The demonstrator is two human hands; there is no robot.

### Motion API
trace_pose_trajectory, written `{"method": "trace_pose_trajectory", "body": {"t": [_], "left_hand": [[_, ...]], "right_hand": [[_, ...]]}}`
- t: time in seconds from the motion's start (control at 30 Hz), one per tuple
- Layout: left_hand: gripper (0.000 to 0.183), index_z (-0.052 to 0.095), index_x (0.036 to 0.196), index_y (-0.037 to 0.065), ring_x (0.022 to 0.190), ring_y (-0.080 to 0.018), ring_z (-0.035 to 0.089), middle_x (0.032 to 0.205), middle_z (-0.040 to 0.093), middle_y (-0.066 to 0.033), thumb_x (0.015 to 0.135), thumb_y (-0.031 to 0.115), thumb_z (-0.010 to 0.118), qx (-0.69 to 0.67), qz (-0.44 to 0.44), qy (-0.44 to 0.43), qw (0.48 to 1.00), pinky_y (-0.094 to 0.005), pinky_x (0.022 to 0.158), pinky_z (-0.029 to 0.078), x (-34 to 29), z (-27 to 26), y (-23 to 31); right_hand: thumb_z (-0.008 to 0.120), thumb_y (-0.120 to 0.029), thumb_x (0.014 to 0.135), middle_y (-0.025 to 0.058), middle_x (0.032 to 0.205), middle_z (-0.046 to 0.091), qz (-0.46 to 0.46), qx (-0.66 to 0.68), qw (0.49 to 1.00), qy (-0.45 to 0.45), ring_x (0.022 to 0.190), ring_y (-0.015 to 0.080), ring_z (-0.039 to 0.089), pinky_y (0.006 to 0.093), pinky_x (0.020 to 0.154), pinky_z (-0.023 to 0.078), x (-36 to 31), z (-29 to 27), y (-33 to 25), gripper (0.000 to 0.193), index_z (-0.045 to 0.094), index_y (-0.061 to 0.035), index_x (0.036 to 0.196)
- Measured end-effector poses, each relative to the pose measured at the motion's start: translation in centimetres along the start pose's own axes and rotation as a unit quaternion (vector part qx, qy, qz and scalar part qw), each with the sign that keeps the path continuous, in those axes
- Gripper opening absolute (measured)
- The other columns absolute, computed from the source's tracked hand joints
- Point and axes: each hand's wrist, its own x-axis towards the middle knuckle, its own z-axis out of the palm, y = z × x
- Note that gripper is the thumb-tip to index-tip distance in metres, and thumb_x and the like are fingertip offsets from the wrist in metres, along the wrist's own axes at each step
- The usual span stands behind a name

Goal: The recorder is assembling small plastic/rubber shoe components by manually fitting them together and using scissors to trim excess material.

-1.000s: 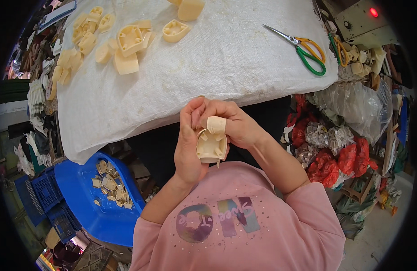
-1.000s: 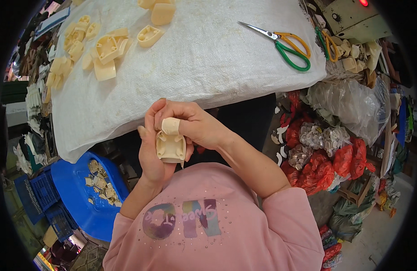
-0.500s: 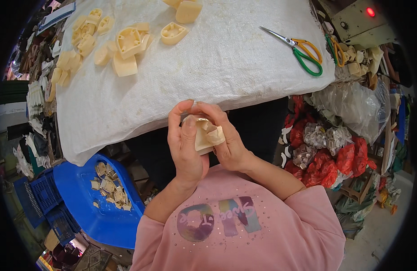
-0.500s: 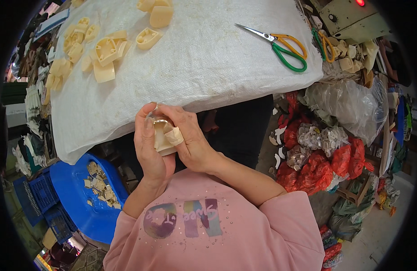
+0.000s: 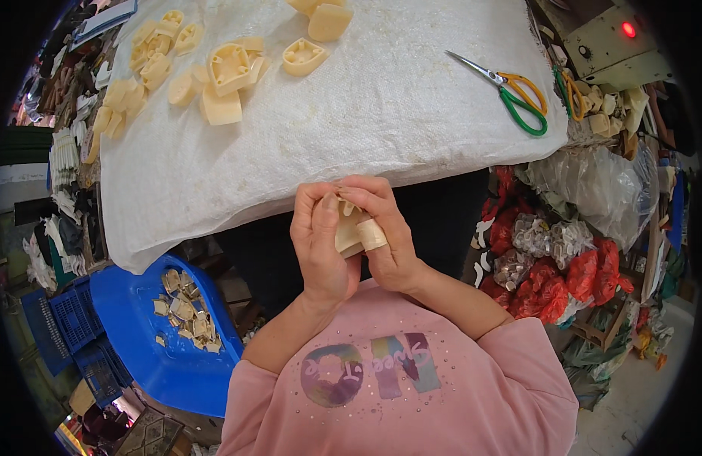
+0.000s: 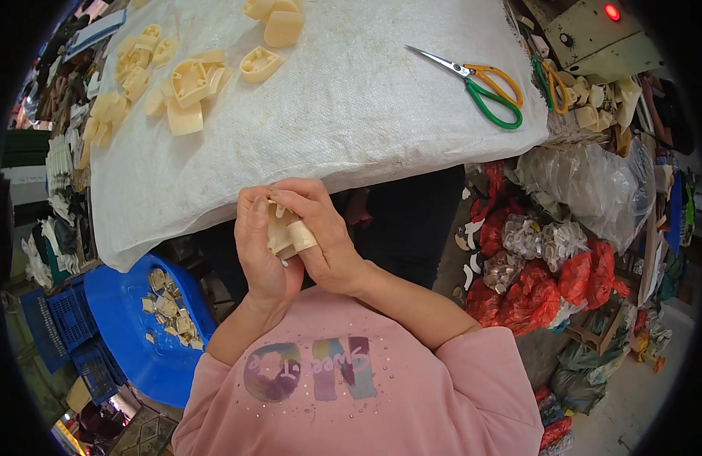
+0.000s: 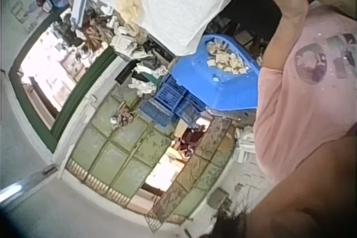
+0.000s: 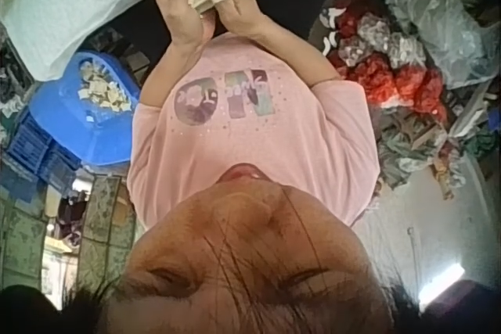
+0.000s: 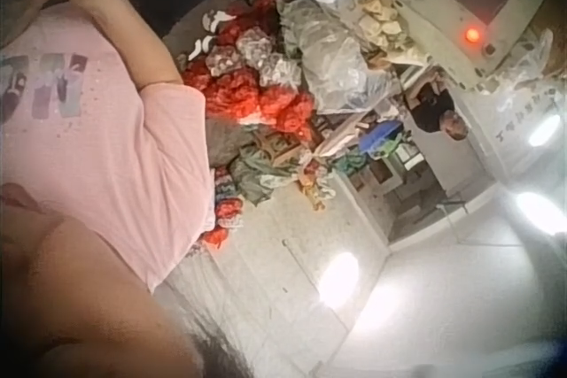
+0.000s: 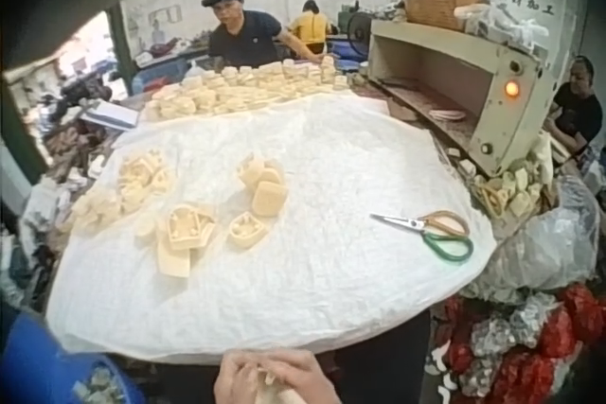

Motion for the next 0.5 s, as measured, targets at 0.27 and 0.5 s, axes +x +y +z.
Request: {"method": "trace_pose_trajectory", "body": {"t": [0.27, 0.5], "left_hand": [[0.043, 0.031, 0.13, 0.007, 0.095, -0.0177, 0.056, 0.107, 0.051, -0.0105, 0.092, 0.02, 0.045, -0.127, -0.113, -0.061, 0.984, -0.0294, 0.082, 0.048, -0.2, -0.1, 1.8], [0.054, 0.025, 0.135, 0.008, 0.1, -0.0203, 0.054, 0.113, 0.048, -0.014, 0.085, 0.015, 0.041, 0.054, -0.058, -0.023, 0.997, -0.0336, 0.084, 0.048, -1.3, 0.2, 1.1]], "right_hand": [[0.054, -0.024, 0.091, 0.0164, 0.127, 0.04, 0.011, -0.005, 0.994, -0.11, 0.112, 0.0288, 0.044, 0.0335, 0.09, 0.04, 1.1, -2.9, -0.9, 0.051, 0.037, -0.0049, 0.135], [0.063, -0.015, 0.083, 0.0197, 0.127, 0.042, -0.077, -0.119, 0.986, -0.093, 0.107, 0.035, 0.052, 0.0384, 0.085, 0.047, 0.5, -2.1, -0.6, 0.059, 0.037, -0.0044, 0.136]]}}
